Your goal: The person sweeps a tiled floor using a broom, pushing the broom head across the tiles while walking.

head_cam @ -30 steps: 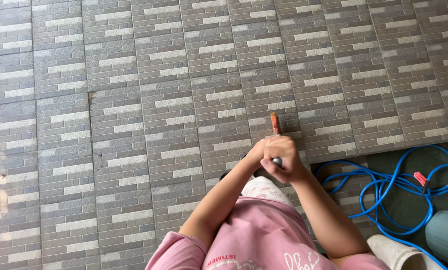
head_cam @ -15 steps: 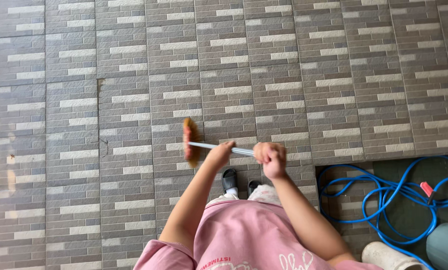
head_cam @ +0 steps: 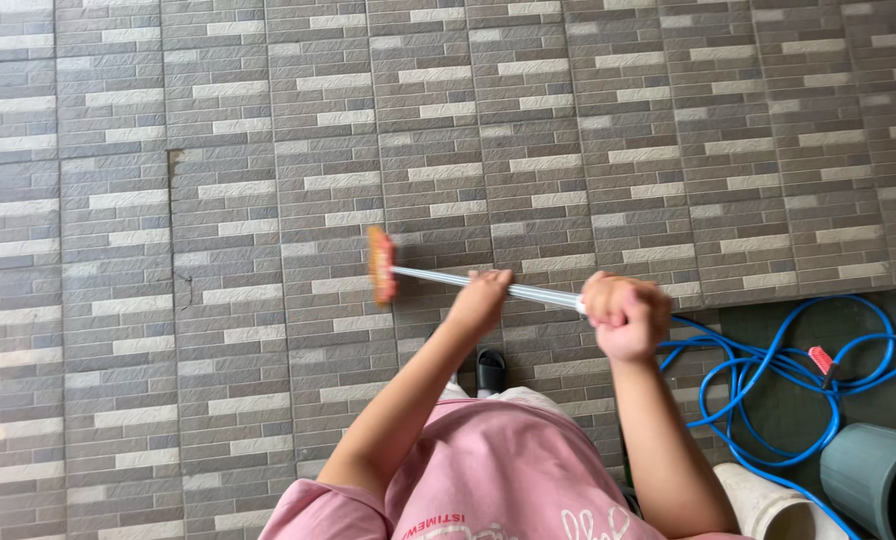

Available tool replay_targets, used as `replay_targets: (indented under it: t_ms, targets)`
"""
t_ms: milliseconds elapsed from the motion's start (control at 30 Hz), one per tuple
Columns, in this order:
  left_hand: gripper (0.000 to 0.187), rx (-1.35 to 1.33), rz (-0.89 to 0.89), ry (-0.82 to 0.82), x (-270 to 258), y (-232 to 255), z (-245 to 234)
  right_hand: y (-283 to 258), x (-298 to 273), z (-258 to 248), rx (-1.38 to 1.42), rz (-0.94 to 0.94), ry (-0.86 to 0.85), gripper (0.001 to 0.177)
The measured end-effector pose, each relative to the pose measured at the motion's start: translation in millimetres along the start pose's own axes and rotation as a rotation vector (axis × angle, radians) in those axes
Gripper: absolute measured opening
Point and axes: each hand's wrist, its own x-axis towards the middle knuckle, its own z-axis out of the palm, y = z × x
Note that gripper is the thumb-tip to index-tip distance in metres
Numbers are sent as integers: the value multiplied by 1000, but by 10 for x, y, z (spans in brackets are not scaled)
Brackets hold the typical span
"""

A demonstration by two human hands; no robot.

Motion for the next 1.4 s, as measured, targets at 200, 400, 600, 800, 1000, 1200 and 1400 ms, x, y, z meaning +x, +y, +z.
replay_targets:
  t_ms: [200,400,600,800,1000,1200,1400]
  targets:
    - [24,-262,169,-79,259,819,146,-732,184,312,-245,-131,-159,45]
    - [49,-284,108,-218,234,811,367,-632,66,458,-523,-167,-382,38]
    - [31,-231,77,-183,-15,291,262,-222,-256,159,-105,-18,-103,38]
    - [15,-22,-258,-205,-505,-705,360,774,-697,64,123,352,-1,41]
    - [13,175,-277,-254,-862,-1191,576,800,-1040,4,-16,442,-161,59]
    - [21,-28,-47,-54,-348,-218,452,128,-654,-330,-19,214,50,58]
    - [25,-257,147,-122,154,1206,232,-1037,-187,-188,-164,-95,22,52]
